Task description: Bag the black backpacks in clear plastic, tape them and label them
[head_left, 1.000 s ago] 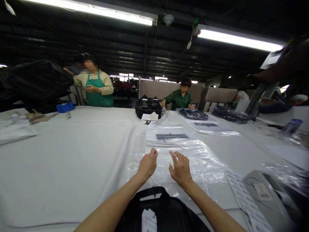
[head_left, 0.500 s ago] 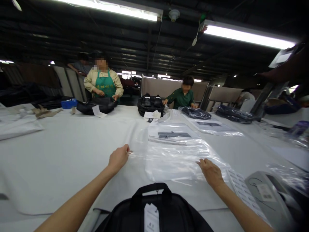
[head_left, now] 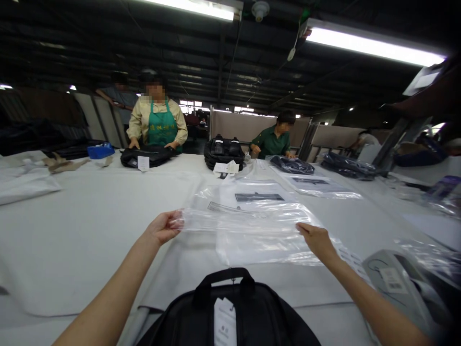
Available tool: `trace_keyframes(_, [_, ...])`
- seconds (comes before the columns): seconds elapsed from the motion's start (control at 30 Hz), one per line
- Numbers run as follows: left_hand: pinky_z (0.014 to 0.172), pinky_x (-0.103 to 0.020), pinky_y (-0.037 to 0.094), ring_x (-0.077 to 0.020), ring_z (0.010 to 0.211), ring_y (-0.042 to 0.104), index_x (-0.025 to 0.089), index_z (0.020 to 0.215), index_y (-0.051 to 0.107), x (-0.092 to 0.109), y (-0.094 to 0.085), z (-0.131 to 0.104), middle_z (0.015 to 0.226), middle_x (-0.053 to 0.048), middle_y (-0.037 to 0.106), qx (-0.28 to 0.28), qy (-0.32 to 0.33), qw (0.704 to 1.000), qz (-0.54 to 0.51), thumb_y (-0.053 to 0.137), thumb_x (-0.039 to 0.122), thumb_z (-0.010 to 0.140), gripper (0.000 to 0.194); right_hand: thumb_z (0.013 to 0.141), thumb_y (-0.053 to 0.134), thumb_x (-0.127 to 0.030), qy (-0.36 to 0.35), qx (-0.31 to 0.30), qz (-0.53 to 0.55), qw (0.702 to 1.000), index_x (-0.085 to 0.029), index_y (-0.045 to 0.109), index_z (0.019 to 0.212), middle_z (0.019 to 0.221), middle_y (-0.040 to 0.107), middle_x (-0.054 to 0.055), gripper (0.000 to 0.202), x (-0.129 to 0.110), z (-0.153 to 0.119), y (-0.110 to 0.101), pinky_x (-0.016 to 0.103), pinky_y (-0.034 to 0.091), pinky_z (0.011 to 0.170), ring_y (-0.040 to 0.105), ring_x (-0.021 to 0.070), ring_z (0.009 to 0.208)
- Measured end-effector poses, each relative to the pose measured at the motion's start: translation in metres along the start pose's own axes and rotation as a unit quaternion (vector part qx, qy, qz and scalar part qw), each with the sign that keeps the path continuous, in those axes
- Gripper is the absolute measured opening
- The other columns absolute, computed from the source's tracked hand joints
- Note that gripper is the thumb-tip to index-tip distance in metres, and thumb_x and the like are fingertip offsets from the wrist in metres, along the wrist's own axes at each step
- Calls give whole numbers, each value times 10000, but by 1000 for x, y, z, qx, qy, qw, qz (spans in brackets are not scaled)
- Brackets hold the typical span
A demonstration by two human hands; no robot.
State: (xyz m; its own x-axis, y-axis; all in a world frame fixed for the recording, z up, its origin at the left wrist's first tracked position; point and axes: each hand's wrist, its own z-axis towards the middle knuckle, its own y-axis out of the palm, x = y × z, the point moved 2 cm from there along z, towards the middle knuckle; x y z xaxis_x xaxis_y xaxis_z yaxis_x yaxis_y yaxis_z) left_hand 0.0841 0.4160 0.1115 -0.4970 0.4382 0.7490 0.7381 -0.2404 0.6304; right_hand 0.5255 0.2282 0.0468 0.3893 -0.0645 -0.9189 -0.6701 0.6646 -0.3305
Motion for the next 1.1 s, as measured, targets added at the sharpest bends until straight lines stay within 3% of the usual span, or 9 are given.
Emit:
trace_keyframes(0.2, [401, -163, 134, -26, 408, 258, 128, 572, 476, 2, 17, -22, 476, 83, 343, -76, 32, 942, 325, 771, 136, 613, 299, 691, 645, -209, 33, -13, 127, 991, -192, 569, 661, 617, 648, 35, 83, -33, 23, -6, 168, 325, 311, 583, 138, 484])
trace_keyframes(0.27, [456, -199, 154, -49, 447, 265, 145, 509, 412, 12, 25, -28, 475, 75, 316, -78, 163, 810, 558, 781, 250, 615, 398, 685, 603, -141, 41, -32, 177, 983, -195, 526, 652, 682, 660, 40, 99, -53, 36, -13, 138, 275, 284, 513, 85, 434])
trace_keyframes(0.4, [517, -258, 165, -107, 492, 305, 172, 503, 377, 30, 25, -41, 482, 37, 334, 80, 486, 439, 751, 553, 430, 816, 442, 706, 523, -148, 6, -27, 291, 956, -203, 474, 643, 653, 591, -14, 97, -76, 37, -4, 136, 432, 400, 482, 59, 476])
trace_keyframes(0.47, [526, -262, 198, -130, 529, 384, 177, 566, 445, 22, 12, -49, 535, 9, 434, 62, 520, 331, 785, 463, 417, 873, 390, 725, 515, -213, -38, -16, 319, 947, -204, 474, 645, 632, 549, -26, 90, -72, 17, 11, 208, 525, 549, 528, 87, 556])
trace_keyframes(0.53, [541, -260, 249, -147, 575, 455, 180, 656, 499, -1, -6, -59, 611, -11, 517, -60, 472, 268, 838, 449, 388, 881, 311, 729, 540, -258, -109, -34, 260, 959, -196, 521, 680, 695, 572, -6, 81, -56, -12, 27, 283, 538, 672, 570, 130, 666])
trace_keyframes(0.67, [621, -274, 349, -170, 657, 524, 190, 735, 504, -50, -37, -88, 723, -21, 574, -222, 314, 274, 881, 497, 368, 841, 208, 696, 665, -273, -263, -98, -25, 959, -195, 604, 764, 734, 587, 17, 120, -10, -73, 47, 285, 474, 674, 555, 166, 691])
trace_keyframes(0.83, [698, -360, 401, -233, 723, 575, 185, 786, 548, -66, -30, -107, 775, -71, 617, -243, 212, 280, 904, 507, 245, 798, 73, 872, 459, -245, -429, -142, -274, 849, -200, 583, 709, 635, 572, 31, 209, 30, -126, 53, 307, 421, 671, 531, 169, 633])
trace_keyframes(0.97, [708, -379, 419, -265, 764, 608, 182, 845, 575, -64, -16, -111, 822, -98, 647, -285, 162, 285, 901, 485, 123, 726, 160, 890, 414, -271, -368, -160, -273, 874, -193, 616, 790, 670, 624, 45, 238, 31, -145, 50, 330, 423, 715, 564, 184, 650])
trace_keyframes(1.1, [647, -316, 431, -240, 711, 622, 194, 766, 598, -58, -15, -120, 770, -64, 669, -294, 114, 404, 859, 443, 130, 754, 168, 879, 408, -377, -192, -270, -177, 927, -206, 590, 728, 628, 602, 11, 292, 12, -155, 45, 259, 417, 577, 560, 175, 598])
